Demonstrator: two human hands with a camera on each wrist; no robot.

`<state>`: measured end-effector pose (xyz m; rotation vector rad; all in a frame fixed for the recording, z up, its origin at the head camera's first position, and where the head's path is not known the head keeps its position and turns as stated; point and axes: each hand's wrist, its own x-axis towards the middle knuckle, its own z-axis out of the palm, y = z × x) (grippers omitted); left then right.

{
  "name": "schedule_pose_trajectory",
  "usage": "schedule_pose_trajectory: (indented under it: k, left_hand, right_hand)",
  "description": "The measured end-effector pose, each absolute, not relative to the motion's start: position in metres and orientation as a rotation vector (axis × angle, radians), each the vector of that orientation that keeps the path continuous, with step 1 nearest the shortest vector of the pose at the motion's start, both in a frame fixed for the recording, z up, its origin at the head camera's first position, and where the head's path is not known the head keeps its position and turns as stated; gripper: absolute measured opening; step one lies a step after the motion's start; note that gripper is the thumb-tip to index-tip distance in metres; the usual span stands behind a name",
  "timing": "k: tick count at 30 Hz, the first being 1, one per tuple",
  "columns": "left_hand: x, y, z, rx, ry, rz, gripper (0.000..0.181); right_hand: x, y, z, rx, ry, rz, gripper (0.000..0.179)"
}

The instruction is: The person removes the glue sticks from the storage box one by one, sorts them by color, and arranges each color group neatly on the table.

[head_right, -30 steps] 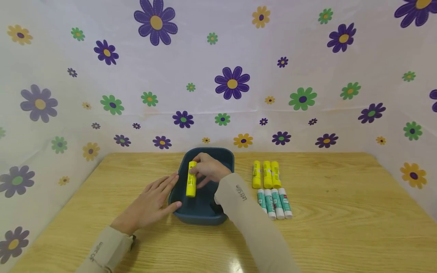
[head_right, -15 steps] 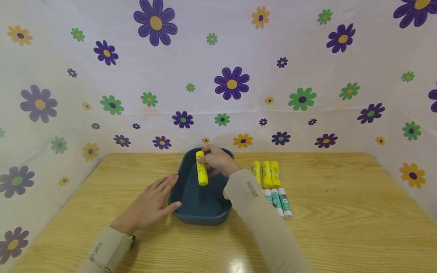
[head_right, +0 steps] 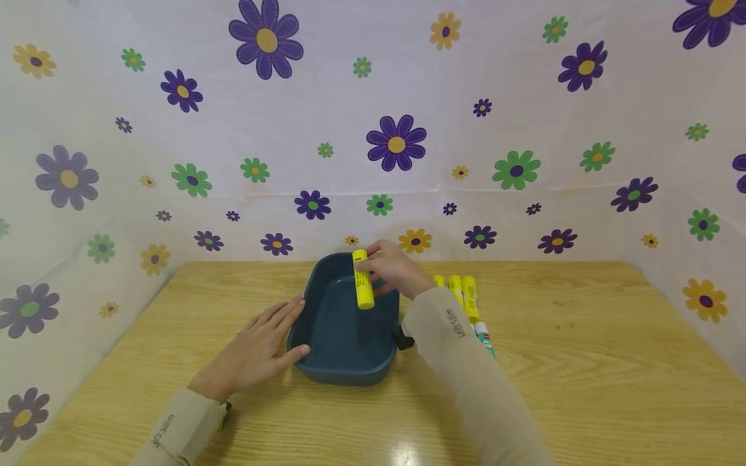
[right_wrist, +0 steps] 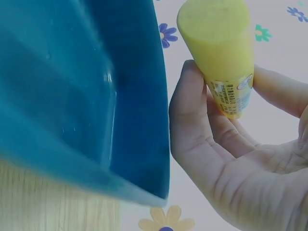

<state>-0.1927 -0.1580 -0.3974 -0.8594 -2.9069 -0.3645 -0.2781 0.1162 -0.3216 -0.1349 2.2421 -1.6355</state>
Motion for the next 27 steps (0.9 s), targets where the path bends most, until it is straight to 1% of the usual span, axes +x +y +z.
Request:
schedule_pose_trajectory:
  k: [13,20,27]
  left_hand:
    - [-0.193,-0.160,-0.399,-0.859,-2.899,-0.382,0.085]
    - [-0.193,-0.159,-0.398,-0.863,-2.902,-0.377,0.085]
    - [-0.193,-0.158,-0.396,-0.857,-2.921,-0.367,0.085]
  right_hand:
    - [-0.277,0.142,-0.320,-0.181,2.267,-1.645,0.057]
    - [-0.277,0.155,-0.318,-0.161,2.300,-1.617,0.064]
    - [-0.274,0.174,-0.313,-0.150,2.345,-1.580,0.065]
